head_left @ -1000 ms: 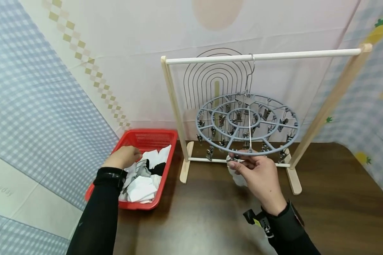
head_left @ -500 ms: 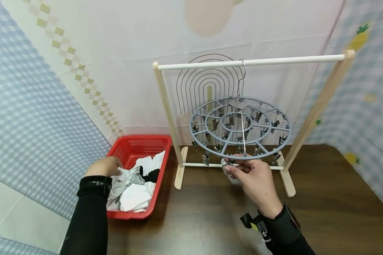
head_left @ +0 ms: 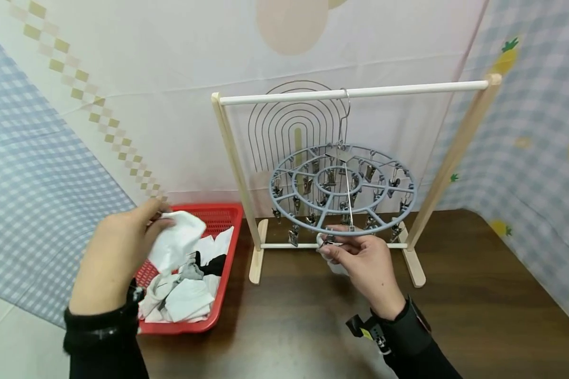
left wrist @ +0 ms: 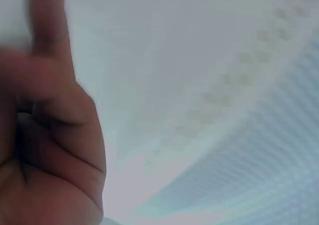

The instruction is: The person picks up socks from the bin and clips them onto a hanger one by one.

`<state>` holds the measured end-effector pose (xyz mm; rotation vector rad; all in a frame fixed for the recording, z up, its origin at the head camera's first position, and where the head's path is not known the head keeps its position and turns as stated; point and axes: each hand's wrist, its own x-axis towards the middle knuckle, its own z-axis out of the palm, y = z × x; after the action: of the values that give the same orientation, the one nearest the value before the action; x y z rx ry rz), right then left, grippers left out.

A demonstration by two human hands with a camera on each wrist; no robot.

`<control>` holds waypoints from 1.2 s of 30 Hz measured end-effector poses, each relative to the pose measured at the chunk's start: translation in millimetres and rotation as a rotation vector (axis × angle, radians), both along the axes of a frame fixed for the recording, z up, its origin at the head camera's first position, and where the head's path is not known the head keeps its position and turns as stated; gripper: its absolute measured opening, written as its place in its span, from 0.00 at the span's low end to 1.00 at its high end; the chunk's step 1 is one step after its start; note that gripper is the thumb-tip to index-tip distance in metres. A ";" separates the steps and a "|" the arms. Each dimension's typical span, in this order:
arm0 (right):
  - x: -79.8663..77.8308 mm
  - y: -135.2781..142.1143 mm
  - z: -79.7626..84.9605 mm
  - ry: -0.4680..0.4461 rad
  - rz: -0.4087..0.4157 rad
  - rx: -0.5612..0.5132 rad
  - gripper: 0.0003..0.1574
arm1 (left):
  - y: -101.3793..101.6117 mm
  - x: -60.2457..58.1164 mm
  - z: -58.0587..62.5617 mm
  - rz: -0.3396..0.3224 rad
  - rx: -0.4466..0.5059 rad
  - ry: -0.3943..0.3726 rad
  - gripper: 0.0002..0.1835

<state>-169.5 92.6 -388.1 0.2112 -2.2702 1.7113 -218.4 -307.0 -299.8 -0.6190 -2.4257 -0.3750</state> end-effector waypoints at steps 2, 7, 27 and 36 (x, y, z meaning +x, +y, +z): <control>0.5 0.3 0.5 -0.007 0.019 -0.033 0.28 | 24.7 10.3 6.6 -0.085 0.020 0.074 0.12; 2.1 0.9 1.7 -0.002 0.029 -0.040 0.25 | 82.9 19.1 4.2 -0.367 0.084 -0.077 0.08; 2.0 -0.3 -11.1 0.123 0.040 -0.053 0.22 | 146.8 4.4 -58.6 -0.638 0.209 -0.436 0.19; 8.9 -5.1 12.7 0.053 -0.009 -0.033 0.22 | 184.3 5.1 -113.7 -0.212 -0.290 -0.542 0.12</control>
<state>-160.6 87.5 -375.3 0.2361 -2.1997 1.7168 -213.4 -122.7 -413.5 -1.0138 -2.9722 -0.3067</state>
